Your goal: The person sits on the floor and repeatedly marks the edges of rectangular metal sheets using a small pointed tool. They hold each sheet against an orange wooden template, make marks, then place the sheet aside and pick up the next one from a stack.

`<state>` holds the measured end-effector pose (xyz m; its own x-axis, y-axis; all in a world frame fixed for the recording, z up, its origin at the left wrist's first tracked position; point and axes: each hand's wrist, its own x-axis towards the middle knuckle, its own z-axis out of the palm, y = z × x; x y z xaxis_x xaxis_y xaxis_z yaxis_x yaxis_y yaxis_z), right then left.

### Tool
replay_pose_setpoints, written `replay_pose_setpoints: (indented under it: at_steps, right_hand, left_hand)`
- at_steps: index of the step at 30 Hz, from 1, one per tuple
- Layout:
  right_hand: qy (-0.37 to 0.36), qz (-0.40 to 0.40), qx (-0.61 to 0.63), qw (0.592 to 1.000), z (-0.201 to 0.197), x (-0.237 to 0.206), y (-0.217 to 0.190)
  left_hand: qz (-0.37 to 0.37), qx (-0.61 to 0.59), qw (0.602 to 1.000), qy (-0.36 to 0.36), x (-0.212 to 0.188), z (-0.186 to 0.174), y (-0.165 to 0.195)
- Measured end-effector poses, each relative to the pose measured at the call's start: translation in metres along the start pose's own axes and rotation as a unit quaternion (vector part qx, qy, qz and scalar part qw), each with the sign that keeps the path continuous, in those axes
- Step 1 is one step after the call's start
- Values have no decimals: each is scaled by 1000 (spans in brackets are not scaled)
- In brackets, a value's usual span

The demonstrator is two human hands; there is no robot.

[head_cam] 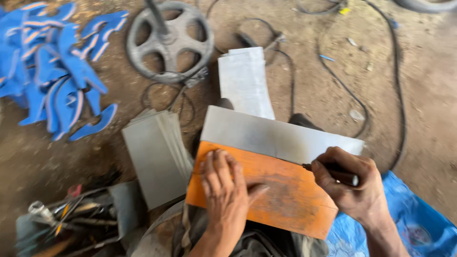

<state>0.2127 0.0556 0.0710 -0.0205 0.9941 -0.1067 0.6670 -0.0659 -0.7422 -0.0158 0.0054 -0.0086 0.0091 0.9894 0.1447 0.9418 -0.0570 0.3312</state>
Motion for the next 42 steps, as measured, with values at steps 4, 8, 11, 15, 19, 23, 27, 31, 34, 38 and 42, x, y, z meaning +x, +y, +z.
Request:
replay_pose_setpoints:
  at_steps: [4,8,11,15,19,23,27,31,34,38,42]
  right_hand:
    - [50,32,-9,998,-33,-21,38]
    - [95,119,-6,988,-64,-41,68]
    - [108,128,6,986,-84,-48,87]
    - [117,123,8,985,-86,-50,96]
    - [142,173,3,975,-83,-47,85]
    - [156,0,110,982,-84,-32,64]
    - [102,-144,-31,984,-54,11,49]
    - [40,-255,-125,958,-20,45,33]
    - [-11,-166,-155,974,-12,51,18]
    - [40,-120,-39,991,-26,41,-5]
    - [133,-80,81,985,-21,36,-39]
  left_hand:
    - [1,34,999,0,3,-10,0]
    - [12,51,999,10,5,-21,8]
    - [13,68,998,10,4,-21,20]
    - [18,89,996,4,3,-17,25]
    - [46,38,998,2,5,-11,11]
    - [165,30,986,-15,1,14,3]
    - [205,-51,975,-63,-40,35,-4]
    - [125,-179,972,-84,-93,47,-2]
    - [98,-259,961,-15,-96,43,-1]
    - [-169,-462,868,-63,-51,14,10]
    - [-128,-653,746,28,28,-22,2]
